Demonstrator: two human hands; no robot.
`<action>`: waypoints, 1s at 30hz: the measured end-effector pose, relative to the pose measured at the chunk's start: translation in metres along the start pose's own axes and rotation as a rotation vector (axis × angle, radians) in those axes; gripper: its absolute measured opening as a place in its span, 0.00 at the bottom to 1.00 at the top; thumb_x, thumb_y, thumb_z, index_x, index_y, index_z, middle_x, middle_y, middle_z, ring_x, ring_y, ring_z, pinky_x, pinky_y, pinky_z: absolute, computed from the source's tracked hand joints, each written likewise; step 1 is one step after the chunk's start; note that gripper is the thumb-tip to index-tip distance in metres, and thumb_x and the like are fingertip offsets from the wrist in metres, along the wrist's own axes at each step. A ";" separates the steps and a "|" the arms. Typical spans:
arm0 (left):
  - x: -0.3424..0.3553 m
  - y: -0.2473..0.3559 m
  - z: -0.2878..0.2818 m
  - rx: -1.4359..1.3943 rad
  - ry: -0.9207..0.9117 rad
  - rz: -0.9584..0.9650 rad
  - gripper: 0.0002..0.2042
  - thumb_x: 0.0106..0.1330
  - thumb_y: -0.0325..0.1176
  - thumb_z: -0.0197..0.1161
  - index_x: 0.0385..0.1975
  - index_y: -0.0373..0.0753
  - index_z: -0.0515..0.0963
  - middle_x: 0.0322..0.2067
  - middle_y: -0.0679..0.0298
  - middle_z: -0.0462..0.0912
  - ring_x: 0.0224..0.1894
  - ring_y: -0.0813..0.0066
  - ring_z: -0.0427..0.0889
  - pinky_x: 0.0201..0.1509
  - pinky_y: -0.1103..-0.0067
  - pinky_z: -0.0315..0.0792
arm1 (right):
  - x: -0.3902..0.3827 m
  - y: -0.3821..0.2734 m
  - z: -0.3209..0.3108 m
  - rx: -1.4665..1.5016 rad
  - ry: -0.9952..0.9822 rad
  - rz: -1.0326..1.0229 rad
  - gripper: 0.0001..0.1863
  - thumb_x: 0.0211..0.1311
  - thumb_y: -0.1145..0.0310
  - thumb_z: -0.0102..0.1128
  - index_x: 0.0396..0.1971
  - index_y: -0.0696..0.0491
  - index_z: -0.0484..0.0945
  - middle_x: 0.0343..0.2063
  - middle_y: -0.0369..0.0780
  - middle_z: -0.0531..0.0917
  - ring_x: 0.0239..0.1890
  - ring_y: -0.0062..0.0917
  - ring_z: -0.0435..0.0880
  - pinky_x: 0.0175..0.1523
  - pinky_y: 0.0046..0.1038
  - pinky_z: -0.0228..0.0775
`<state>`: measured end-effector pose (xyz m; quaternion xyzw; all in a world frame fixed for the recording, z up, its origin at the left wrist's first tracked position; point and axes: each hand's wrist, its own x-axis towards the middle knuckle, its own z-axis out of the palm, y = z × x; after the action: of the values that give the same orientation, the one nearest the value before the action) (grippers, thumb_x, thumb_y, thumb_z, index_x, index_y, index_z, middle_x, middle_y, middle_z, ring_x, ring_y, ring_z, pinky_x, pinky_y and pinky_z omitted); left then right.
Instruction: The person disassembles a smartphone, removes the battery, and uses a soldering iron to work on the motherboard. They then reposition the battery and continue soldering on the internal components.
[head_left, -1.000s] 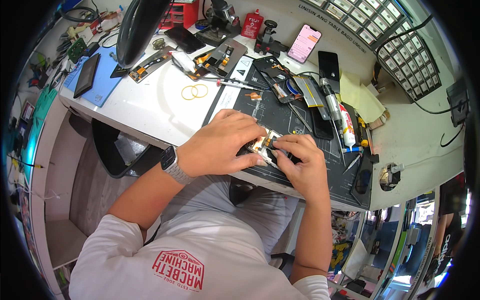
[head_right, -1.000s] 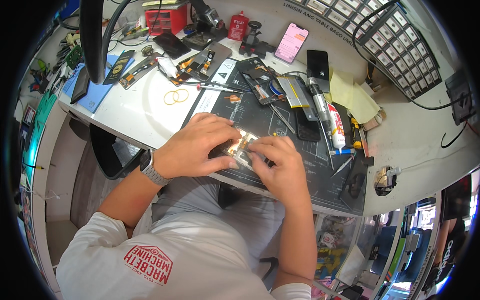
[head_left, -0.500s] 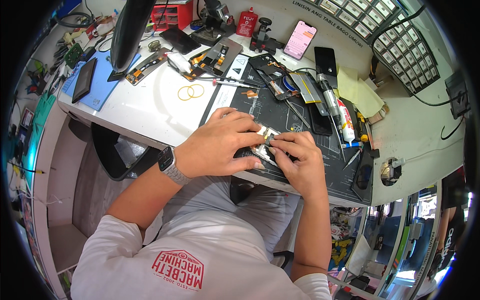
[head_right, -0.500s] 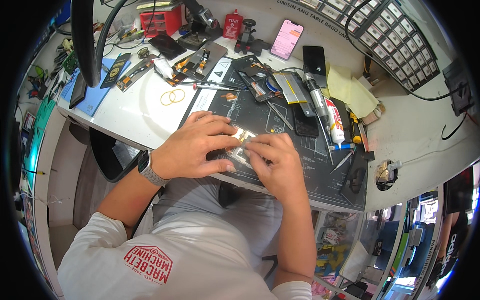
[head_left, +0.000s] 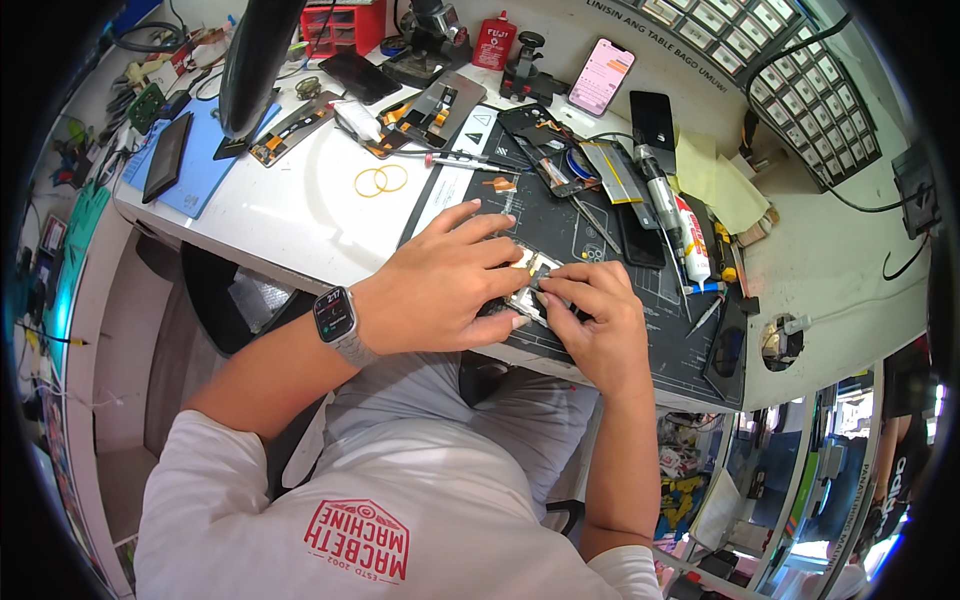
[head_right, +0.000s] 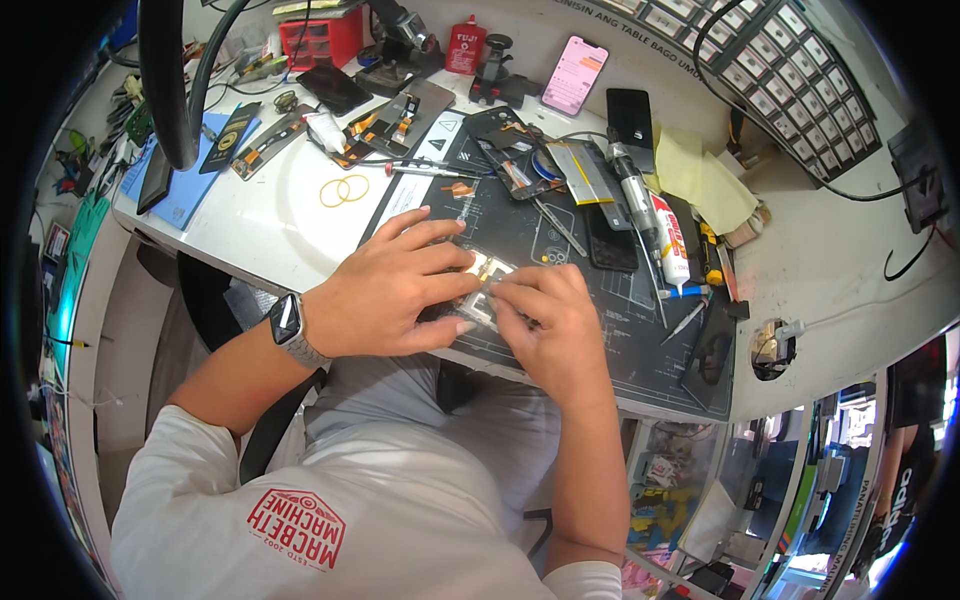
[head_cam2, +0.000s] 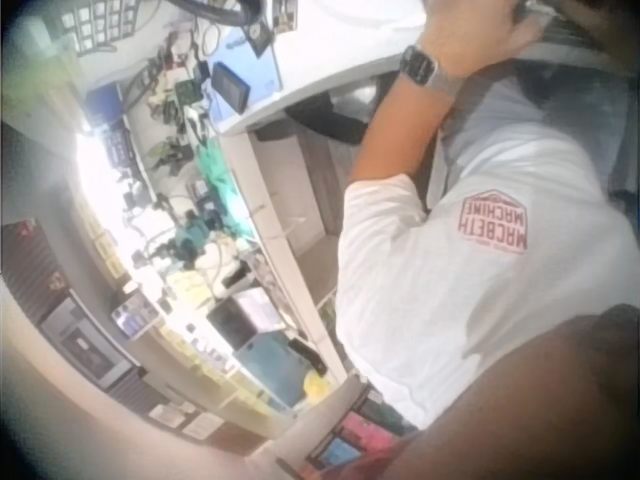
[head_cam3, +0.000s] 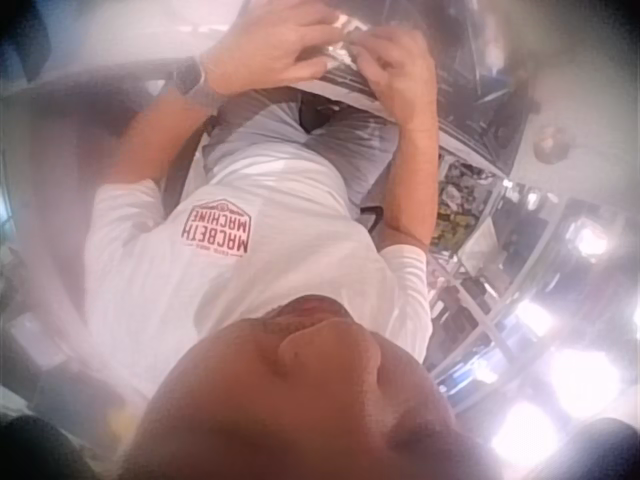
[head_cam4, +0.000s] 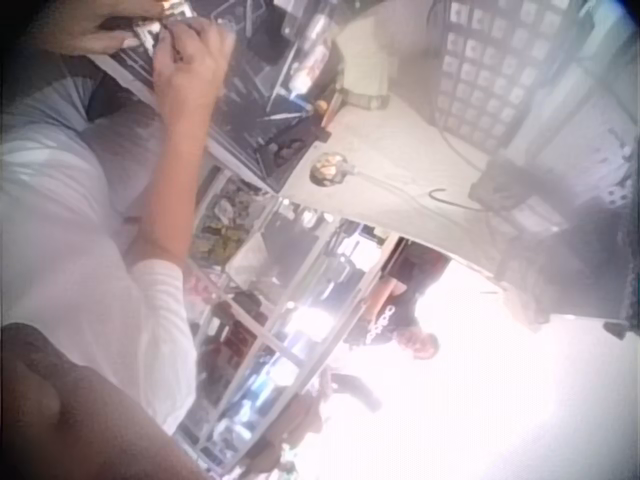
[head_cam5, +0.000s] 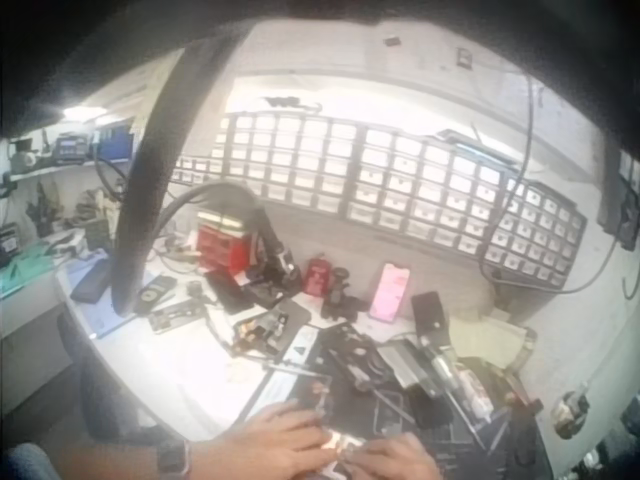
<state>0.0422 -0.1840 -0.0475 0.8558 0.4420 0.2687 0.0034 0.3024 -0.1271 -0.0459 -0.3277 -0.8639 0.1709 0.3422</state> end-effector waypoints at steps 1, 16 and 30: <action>0.001 -0.001 -0.001 0.004 -0.005 0.019 0.24 0.70 0.50 0.79 0.61 0.45 0.90 0.63 0.60 0.88 0.77 0.52 0.79 0.87 0.47 0.64 | 0.000 0.000 0.000 0.004 0.001 0.006 0.12 0.61 0.78 0.81 0.45 0.52 0.97 0.45 0.36 0.94 0.50 0.36 0.87 0.53 0.37 0.84; -0.004 -0.005 0.003 -0.006 -0.057 0.002 0.35 0.71 0.62 0.76 0.69 0.42 0.85 0.66 0.57 0.88 0.79 0.53 0.79 0.92 0.41 0.51 | -0.001 0.001 -0.001 0.020 0.006 0.024 0.11 0.62 0.78 0.81 0.44 0.53 0.97 0.46 0.37 0.95 0.51 0.36 0.88 0.55 0.37 0.84; 0.010 0.003 -0.004 0.044 -0.090 0.016 0.29 0.72 0.56 0.75 0.64 0.40 0.87 0.61 0.58 0.88 0.78 0.51 0.79 0.92 0.41 0.53 | -0.004 0.002 -0.003 -0.046 0.039 -0.034 0.13 0.60 0.76 0.83 0.45 0.53 0.95 0.48 0.38 0.94 0.53 0.39 0.88 0.59 0.39 0.84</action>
<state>0.0469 -0.1791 -0.0393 0.8704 0.4404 0.2199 0.0022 0.3076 -0.1282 -0.0469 -0.3239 -0.8663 0.1384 0.3542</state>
